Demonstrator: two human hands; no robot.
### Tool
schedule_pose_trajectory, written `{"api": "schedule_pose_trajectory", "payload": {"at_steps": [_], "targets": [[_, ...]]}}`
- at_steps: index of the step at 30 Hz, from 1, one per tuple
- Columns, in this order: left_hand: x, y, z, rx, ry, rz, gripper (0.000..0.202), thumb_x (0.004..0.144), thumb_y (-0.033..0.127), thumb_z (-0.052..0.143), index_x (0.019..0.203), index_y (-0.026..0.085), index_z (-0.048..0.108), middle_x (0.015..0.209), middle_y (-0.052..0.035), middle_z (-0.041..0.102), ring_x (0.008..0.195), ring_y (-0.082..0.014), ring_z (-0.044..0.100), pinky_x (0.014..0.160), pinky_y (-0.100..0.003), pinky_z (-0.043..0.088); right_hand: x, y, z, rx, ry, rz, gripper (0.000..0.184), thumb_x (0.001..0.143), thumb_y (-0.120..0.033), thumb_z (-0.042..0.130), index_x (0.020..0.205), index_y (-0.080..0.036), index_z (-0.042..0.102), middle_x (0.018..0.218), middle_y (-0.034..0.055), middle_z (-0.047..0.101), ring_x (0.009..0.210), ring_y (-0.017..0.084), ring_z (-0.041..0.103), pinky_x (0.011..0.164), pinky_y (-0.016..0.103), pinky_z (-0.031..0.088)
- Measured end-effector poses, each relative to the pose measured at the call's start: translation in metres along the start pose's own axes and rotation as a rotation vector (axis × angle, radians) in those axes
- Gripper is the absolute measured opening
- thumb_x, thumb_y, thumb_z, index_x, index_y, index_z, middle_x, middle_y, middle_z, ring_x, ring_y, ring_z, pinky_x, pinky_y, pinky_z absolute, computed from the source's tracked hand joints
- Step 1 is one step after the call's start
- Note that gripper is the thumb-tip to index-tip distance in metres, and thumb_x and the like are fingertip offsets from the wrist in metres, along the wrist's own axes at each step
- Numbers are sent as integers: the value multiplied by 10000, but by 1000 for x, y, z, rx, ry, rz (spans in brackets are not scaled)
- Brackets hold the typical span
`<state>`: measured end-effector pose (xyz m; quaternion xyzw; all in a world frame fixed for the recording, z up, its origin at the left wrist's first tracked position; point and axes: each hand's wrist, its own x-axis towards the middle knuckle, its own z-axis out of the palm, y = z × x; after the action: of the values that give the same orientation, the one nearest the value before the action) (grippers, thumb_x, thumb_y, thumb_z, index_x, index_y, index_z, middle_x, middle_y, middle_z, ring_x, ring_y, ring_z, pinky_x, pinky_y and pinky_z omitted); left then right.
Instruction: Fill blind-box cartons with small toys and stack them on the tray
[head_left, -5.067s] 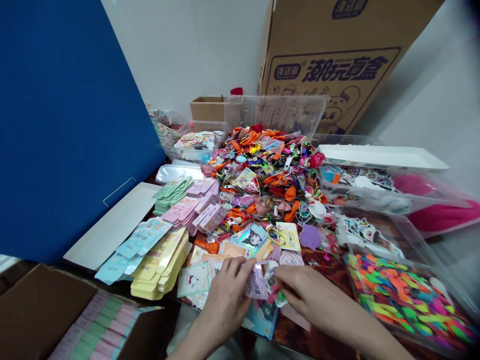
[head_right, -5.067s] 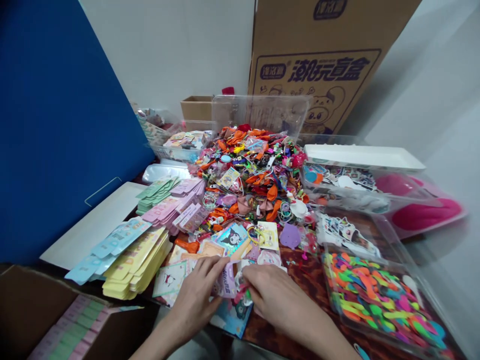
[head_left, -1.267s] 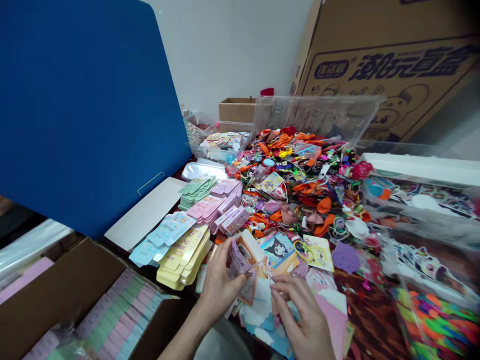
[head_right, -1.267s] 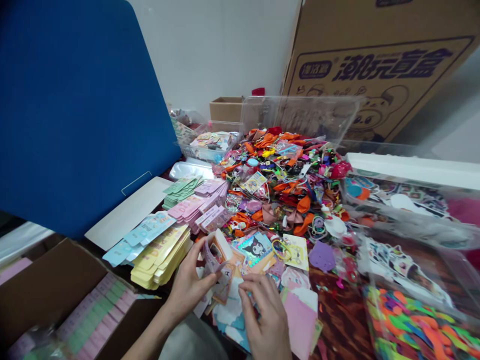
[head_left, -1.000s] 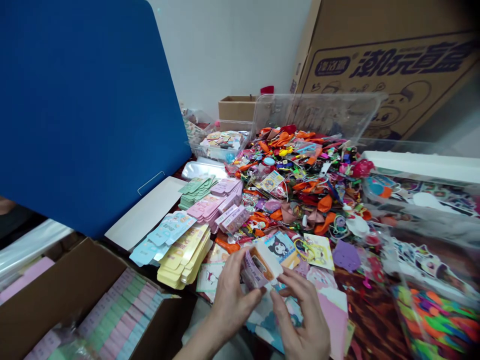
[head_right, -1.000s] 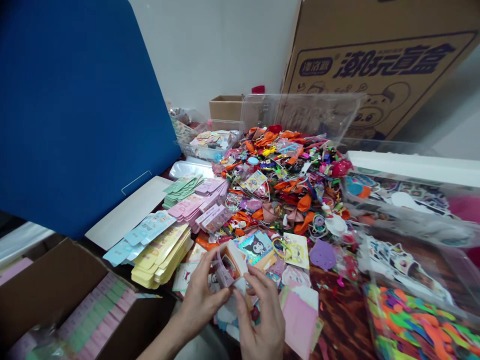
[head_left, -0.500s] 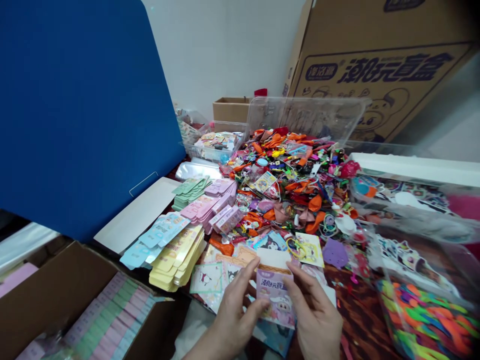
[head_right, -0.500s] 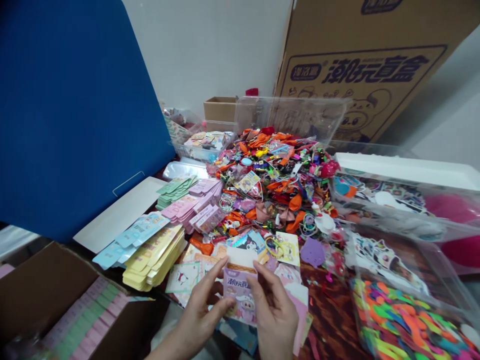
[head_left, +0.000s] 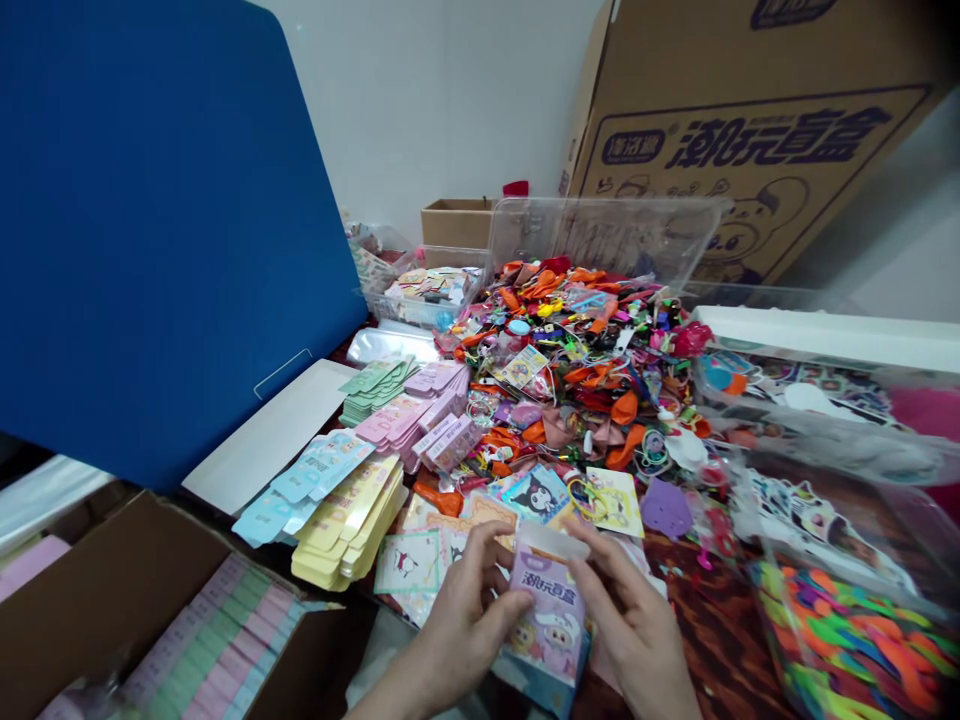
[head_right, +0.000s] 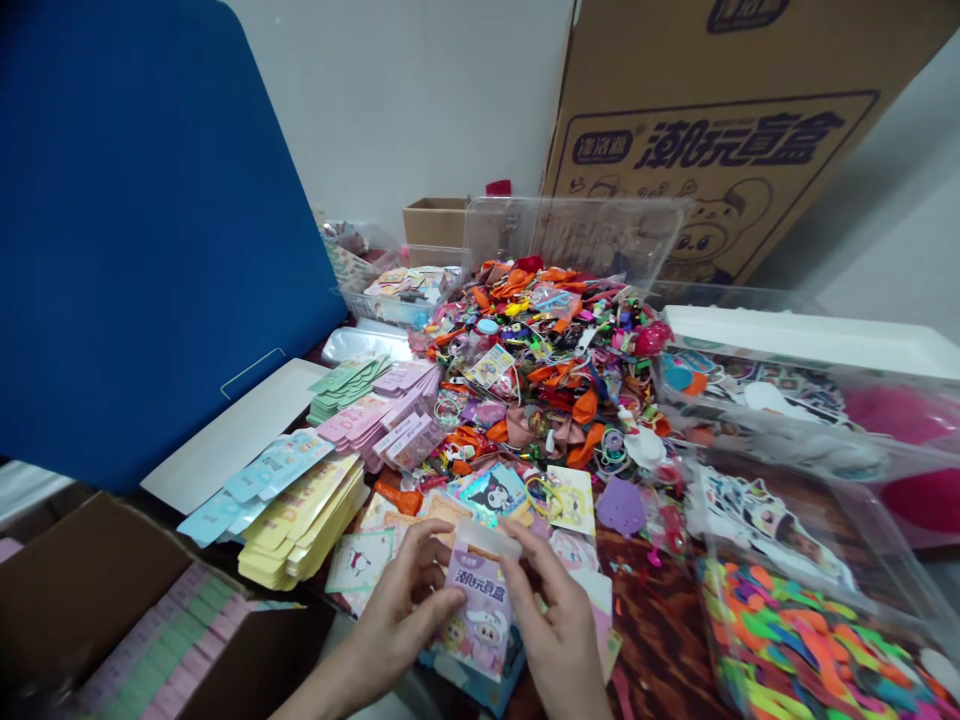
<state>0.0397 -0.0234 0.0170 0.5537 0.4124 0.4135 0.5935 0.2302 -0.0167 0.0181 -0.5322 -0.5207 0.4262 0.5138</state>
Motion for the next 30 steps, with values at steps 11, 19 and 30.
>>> {"api": "schedule_pose_trajectory", "payload": {"at_steps": [11,19,30], "targets": [[-4,-2,-4,229,-74,-43,557,932,224,596,1441,301,382,1039,-21,598,802,-155,549,693,-261,416,3,-3,5,76,-51,132,285,777,-484,768,807,-205,716,719,19,701,668,194,661,599,254,527],[-8,-3,-4,232,-92,-42,555,937,212,574,1449,295,378,1002,-13,582,843,-169,537,739,-274,409,2,-3,0,82,-77,167,355,750,-484,789,621,-181,658,612,-15,606,599,137,526,566,223,414],[-5,-2,0,189,-49,-47,491,976,314,547,1447,253,422,1074,-55,623,851,-182,567,742,-278,450,-9,-4,-7,-88,-125,9,241,863,-422,690,964,-247,822,977,84,794,915,265,740,854,336,586]]}}
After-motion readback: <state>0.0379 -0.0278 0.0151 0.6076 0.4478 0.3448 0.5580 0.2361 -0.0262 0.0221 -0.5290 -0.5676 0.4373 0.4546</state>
